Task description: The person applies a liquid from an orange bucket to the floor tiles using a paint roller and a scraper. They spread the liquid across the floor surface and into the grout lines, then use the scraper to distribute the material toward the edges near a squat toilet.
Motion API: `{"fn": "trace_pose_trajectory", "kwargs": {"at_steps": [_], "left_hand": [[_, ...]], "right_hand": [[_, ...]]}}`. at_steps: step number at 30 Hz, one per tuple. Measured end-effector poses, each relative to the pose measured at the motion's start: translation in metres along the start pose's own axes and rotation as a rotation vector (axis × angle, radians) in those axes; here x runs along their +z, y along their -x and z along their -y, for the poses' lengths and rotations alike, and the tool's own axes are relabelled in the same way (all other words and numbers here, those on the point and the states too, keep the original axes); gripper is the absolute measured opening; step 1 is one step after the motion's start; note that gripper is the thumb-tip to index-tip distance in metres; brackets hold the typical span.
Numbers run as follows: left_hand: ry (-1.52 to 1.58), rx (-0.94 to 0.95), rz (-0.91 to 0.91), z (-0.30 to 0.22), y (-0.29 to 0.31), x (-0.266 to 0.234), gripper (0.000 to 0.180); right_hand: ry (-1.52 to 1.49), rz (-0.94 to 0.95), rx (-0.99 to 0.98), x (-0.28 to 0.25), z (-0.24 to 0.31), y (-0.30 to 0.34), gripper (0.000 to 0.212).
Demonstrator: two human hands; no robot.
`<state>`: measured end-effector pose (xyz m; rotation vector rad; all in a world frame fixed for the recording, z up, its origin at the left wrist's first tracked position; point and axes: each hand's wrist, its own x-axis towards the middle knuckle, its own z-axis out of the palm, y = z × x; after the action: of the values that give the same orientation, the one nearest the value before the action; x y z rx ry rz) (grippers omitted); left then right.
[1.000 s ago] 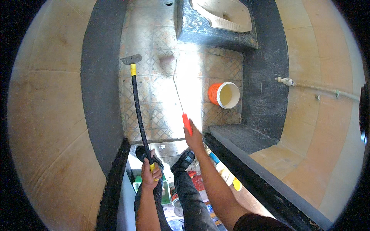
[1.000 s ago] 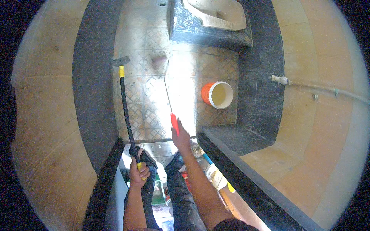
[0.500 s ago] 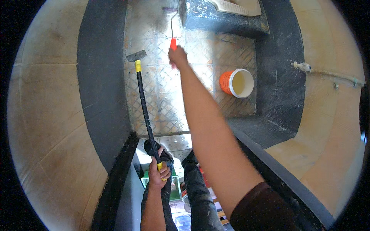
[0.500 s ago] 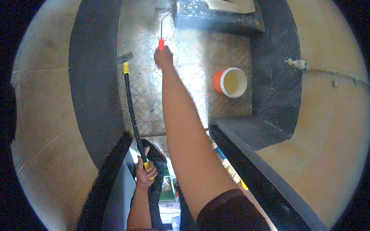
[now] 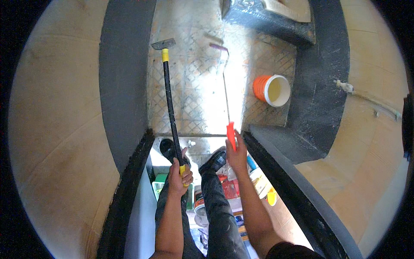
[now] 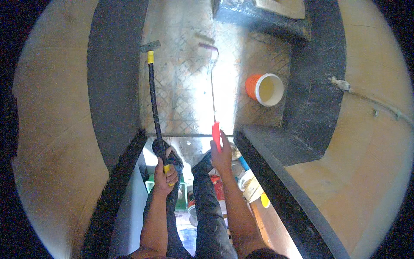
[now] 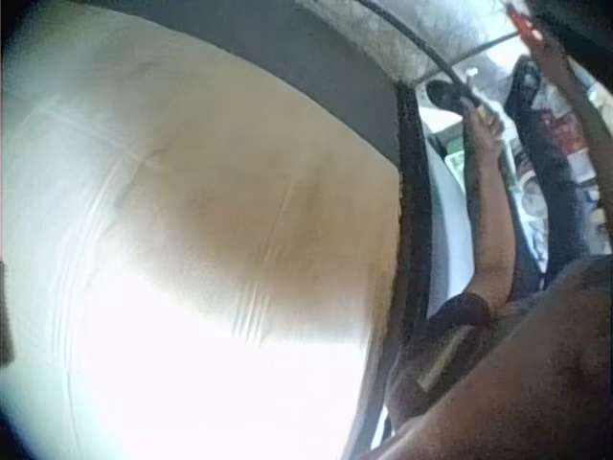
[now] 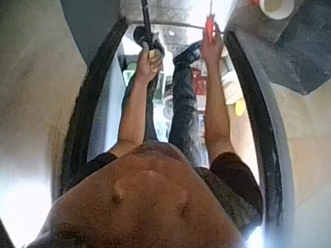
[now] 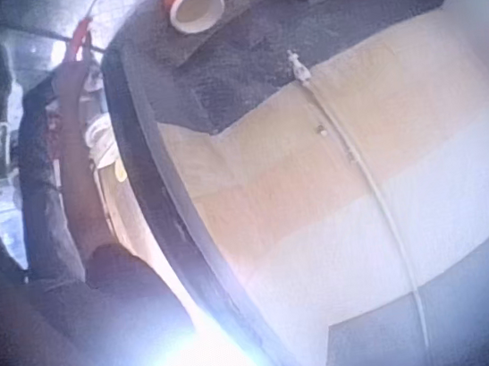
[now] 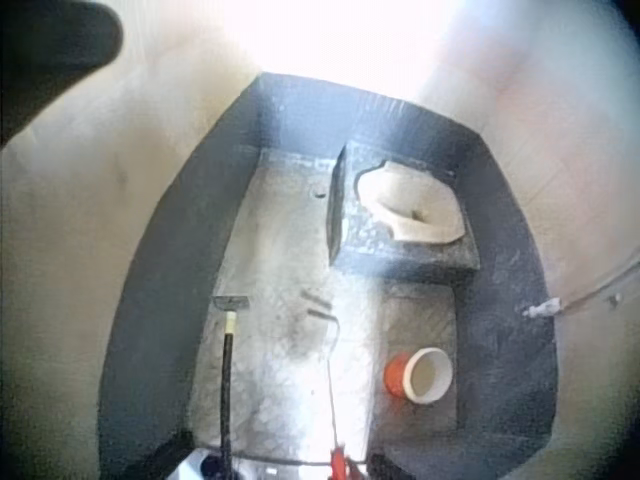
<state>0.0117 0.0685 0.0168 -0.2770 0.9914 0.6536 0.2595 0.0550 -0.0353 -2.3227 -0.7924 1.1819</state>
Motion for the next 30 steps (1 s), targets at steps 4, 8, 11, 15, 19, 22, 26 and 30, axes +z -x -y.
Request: {"fn": "trace_pose_trajectory", "kwargs": {"at_steps": [4, 8, 11, 15, 19, 22, 26, 30], "left_hand": [[0.034, 0.0, -0.008, 0.002, -0.001, -0.01, 0.063], [-0.039, -0.038, -0.003, 0.008, -0.001, -0.017, 0.062], [-0.093, -0.076, -0.015, 0.013, -0.005, -0.025, 0.062], [-0.096, -0.063, -0.024, 0.013, 0.001, -0.029, 0.061], [-0.041, -0.052, -0.057, 0.013, 0.003, -0.023, 0.062], [-0.057, -0.02, -0.036, 0.012, 0.002, -0.006, 0.061], [-0.109, -0.025, 0.017, 0.018, -0.004, -0.008, 0.062], [-0.186, -0.008, -0.013, 0.024, 0.0, -0.005, 0.065]], "right_hand": [[-0.008, 0.016, 0.213, -0.022, -0.005, 0.12, 0.059], [0.206, 0.086, 0.184, -0.054, -0.051, 0.18, 0.058], [0.311, 0.177, 0.253, -0.064, -0.058, 0.174, 0.058], [0.271, 0.136, 0.104, -0.031, -0.04, 0.057, 0.057], [0.303, 0.063, -0.135, 0.024, 0.039, -0.131, 0.066], [0.305, -0.084, -0.296, 0.043, 0.133, -0.261, 0.055], [0.143, -0.041, -0.217, 0.024, 0.208, -0.334, 0.036], [0.079, 0.018, -0.226, 0.014, 0.211, -0.28, 0.035]]}}
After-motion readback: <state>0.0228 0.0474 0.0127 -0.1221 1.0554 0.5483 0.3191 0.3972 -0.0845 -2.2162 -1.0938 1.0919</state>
